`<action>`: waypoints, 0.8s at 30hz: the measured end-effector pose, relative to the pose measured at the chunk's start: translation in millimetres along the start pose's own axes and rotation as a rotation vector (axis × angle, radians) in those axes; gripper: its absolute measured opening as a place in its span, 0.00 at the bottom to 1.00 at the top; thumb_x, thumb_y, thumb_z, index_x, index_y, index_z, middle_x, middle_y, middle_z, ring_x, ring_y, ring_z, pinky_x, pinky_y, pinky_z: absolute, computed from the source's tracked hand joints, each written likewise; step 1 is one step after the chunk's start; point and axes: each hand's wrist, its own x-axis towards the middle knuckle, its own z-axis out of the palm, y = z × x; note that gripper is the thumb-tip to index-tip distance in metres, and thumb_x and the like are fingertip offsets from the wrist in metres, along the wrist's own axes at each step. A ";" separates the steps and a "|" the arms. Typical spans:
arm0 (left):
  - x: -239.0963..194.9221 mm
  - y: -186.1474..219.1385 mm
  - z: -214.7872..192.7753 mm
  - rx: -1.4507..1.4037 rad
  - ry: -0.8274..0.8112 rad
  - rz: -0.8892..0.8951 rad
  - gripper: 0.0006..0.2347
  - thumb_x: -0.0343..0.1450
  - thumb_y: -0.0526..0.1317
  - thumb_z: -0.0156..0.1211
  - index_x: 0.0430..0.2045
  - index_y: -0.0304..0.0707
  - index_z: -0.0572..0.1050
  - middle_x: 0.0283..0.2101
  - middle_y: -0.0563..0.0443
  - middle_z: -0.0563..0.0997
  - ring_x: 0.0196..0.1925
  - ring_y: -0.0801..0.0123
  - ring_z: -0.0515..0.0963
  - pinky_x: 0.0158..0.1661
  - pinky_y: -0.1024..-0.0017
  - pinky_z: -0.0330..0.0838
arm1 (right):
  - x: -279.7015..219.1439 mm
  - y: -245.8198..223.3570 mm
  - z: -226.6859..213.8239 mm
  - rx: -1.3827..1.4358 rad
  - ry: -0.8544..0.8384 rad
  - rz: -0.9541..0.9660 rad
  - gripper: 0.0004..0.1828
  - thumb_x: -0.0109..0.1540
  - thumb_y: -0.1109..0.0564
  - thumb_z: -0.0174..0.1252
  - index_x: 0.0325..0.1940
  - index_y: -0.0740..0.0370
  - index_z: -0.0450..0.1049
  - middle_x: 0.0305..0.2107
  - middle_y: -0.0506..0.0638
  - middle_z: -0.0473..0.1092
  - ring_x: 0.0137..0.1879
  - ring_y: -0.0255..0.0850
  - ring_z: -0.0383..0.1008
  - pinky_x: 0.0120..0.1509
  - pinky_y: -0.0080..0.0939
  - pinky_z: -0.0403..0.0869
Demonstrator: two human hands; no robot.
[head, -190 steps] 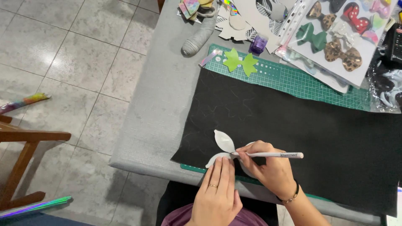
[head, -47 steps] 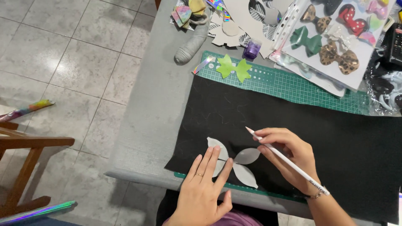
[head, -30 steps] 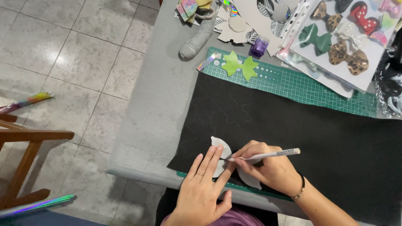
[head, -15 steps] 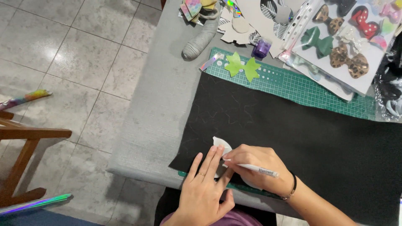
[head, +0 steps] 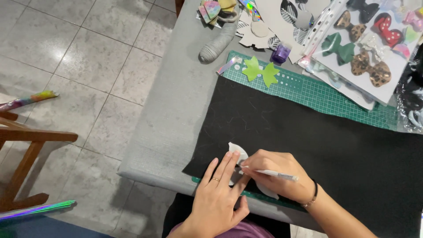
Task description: Tracing a flower-shaped template onto black material using a white marker on a cutting mat
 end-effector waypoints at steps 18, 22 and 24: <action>-11.6 24.1 28.6 0.061 0.085 0.065 0.22 0.70 0.44 0.54 0.51 0.19 0.76 0.59 0.24 0.76 0.66 0.42 0.73 0.66 0.55 0.67 | -3.1 23.3 8.1 0.073 -0.139 0.270 0.07 0.66 0.56 0.58 0.45 0.54 0.67 0.43 0.45 0.78 0.44 0.40 0.85 0.37 0.38 0.77; -12.4 24.1 44.6 0.088 0.039 0.008 0.24 0.67 0.43 0.58 0.52 0.19 0.74 0.59 0.24 0.74 0.65 0.41 0.73 0.65 0.55 0.66 | 3.3 17.8 5.0 0.027 -0.220 0.395 0.05 0.66 0.53 0.57 0.41 0.53 0.70 0.41 0.40 0.79 0.41 0.37 0.85 0.35 0.39 0.77; -12.4 25.0 44.1 0.077 0.043 -0.018 0.26 0.68 0.43 0.53 0.57 0.16 0.70 0.61 0.23 0.73 0.65 0.41 0.72 0.66 0.55 0.66 | 7.9 13.2 3.1 -0.022 -0.126 0.193 0.06 0.68 0.52 0.56 0.42 0.54 0.68 0.39 0.42 0.77 0.40 0.36 0.83 0.38 0.36 0.77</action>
